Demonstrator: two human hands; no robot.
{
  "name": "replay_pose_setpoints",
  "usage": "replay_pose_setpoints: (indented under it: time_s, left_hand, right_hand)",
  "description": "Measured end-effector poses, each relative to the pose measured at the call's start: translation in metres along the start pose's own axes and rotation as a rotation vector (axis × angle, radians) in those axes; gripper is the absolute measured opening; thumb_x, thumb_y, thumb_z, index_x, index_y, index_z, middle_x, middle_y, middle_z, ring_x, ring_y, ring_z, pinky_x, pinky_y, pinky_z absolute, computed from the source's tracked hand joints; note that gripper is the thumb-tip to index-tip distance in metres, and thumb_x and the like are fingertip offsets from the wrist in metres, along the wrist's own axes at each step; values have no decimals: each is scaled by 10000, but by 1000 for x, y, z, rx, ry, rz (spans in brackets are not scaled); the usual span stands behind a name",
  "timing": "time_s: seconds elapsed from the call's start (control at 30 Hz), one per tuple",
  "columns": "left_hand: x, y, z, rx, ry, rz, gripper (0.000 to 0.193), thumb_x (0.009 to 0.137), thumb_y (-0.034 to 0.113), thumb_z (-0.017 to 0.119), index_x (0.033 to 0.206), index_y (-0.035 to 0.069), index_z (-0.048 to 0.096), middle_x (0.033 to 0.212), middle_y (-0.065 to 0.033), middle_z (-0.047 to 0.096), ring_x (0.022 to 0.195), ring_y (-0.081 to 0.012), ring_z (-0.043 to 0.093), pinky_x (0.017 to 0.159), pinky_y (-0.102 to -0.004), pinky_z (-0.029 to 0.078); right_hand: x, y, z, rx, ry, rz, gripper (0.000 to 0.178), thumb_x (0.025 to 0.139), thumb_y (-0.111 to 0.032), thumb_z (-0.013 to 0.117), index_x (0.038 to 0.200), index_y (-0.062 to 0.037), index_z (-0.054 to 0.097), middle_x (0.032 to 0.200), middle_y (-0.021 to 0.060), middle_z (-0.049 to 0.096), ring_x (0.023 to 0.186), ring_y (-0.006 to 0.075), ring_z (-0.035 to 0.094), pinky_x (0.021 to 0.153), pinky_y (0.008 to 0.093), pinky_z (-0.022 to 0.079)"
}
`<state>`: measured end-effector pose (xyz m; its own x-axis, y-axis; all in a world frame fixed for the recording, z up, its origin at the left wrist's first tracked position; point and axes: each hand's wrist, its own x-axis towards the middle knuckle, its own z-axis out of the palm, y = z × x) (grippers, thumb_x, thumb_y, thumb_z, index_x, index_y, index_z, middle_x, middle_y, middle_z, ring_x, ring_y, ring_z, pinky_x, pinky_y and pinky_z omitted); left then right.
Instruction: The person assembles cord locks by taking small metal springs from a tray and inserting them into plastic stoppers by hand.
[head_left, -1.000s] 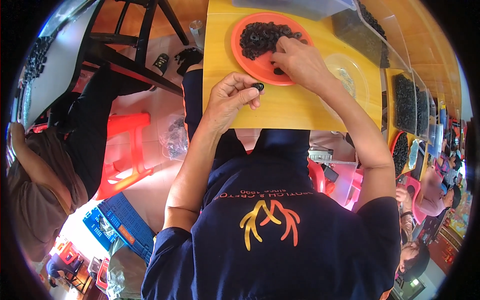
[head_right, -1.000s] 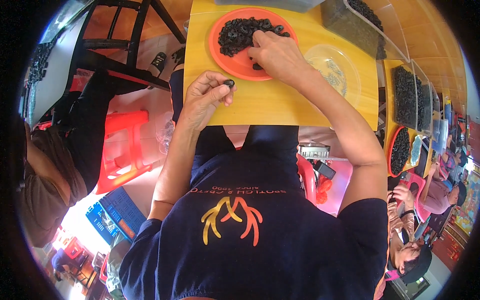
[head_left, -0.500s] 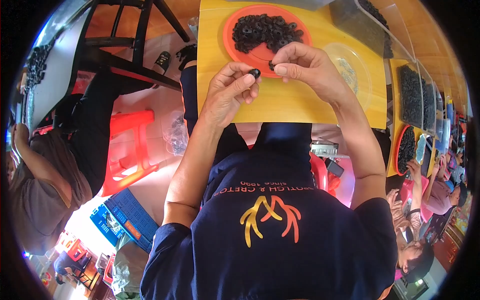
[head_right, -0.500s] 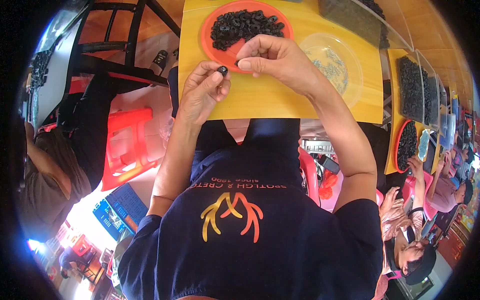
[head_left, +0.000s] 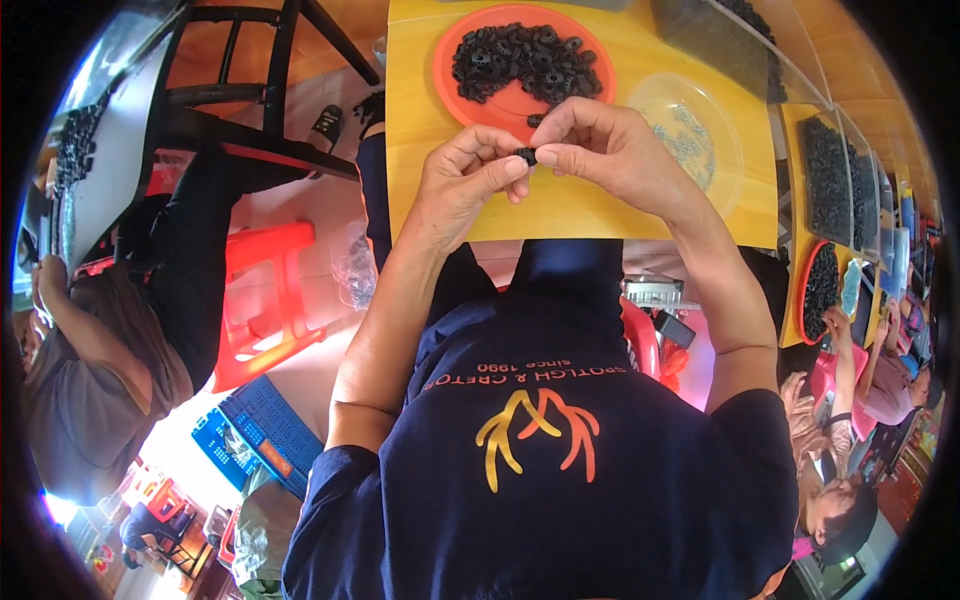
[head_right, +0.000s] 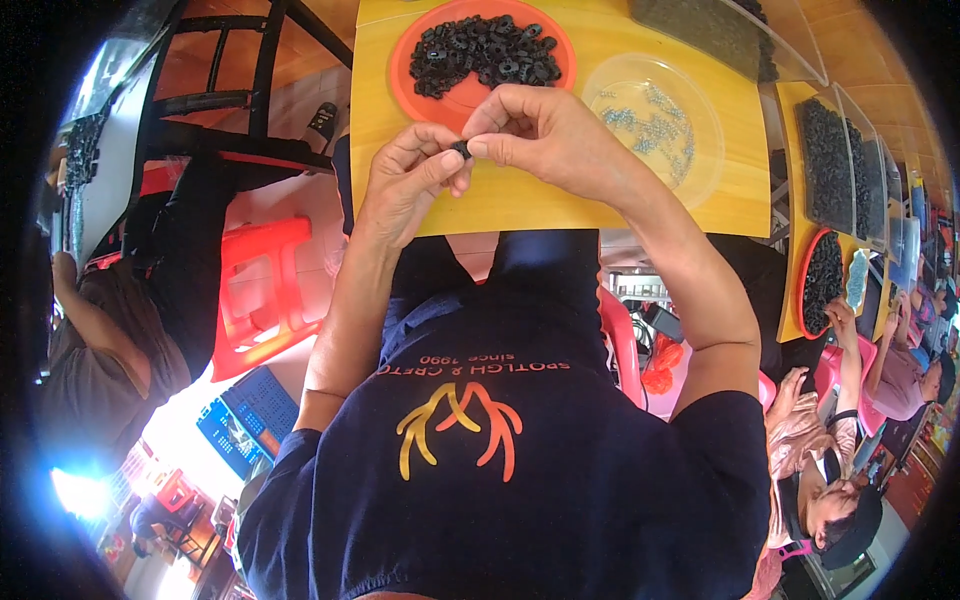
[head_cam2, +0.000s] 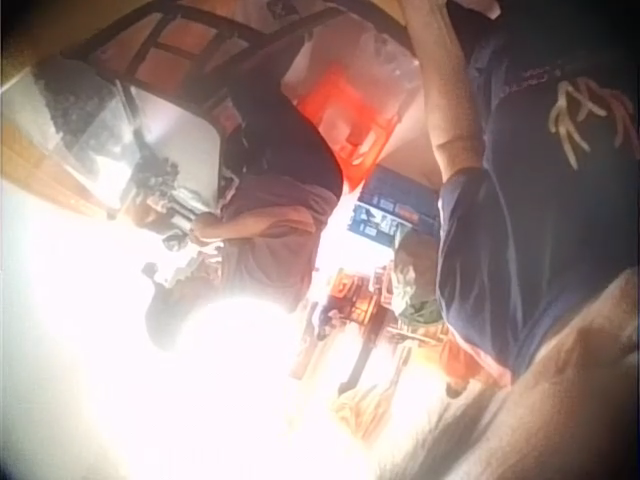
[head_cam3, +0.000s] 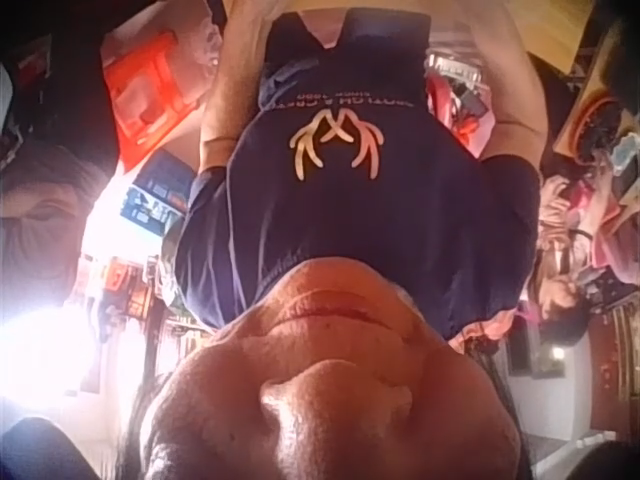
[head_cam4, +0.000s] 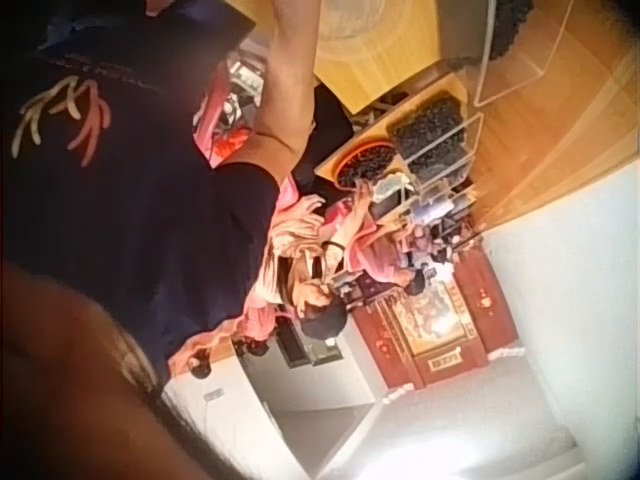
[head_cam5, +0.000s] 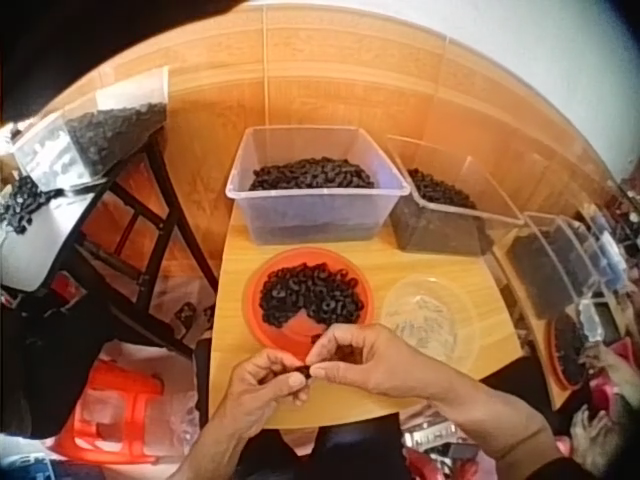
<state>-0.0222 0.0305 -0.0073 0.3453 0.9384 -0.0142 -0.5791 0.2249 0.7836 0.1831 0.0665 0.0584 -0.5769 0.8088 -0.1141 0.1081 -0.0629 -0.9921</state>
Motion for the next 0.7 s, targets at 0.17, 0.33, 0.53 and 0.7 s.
replay_pose_setpoints:
  time_s: [0.17, 0.33, 0.53, 0.7]
  left_hand:
    - [-4, 0, -1, 74, -17, -5, 167, 885, 60, 689, 1028, 11, 618, 851, -68, 661, 726, -131, 642, 654, -258, 526]
    - [-10, 2, 3, 107, -25, -11, 168, 879, 64, 697, 1018, 5, 623, 847, -69, 663, 718, -128, 641, 652, -255, 523]
    - [-10, 9, 9, 272, -10, -54, 143, 876, 55, 697, 986, -9, 632, 808, -66, 662, 692, -120, 638, 637, -249, 520]
    - [-8, 8, 10, 264, 7, -58, 137, 870, 40, 694, 983, -10, 633, 793, -64, 661, 663, -114, 633, 610, -237, 515]
  right_hand:
    - [-3, -7, 2, -88, -43, 59, 182, 911, -184, 672, 969, -16, 632, 830, 27, 646, 767, 92, 594, 660, 261, 484]
    - [-10, -15, -1, -577, -185, 35, 230, 983, -242, 553, 953, -15, 579, 730, 71, 599, 673, 121, 585, 607, 293, 470]
    - [-14, -19, 9, -622, -165, 26, 255, 986, -197, 521, 849, 6, 594, 677, 109, 621, 620, 196, 637, 591, 329, 495]
    - [-18, -23, 19, -836, -25, 5, 248, 918, -190, 579, 774, 4, 638, 644, 118, 623, 628, 263, 637, 597, 400, 489]
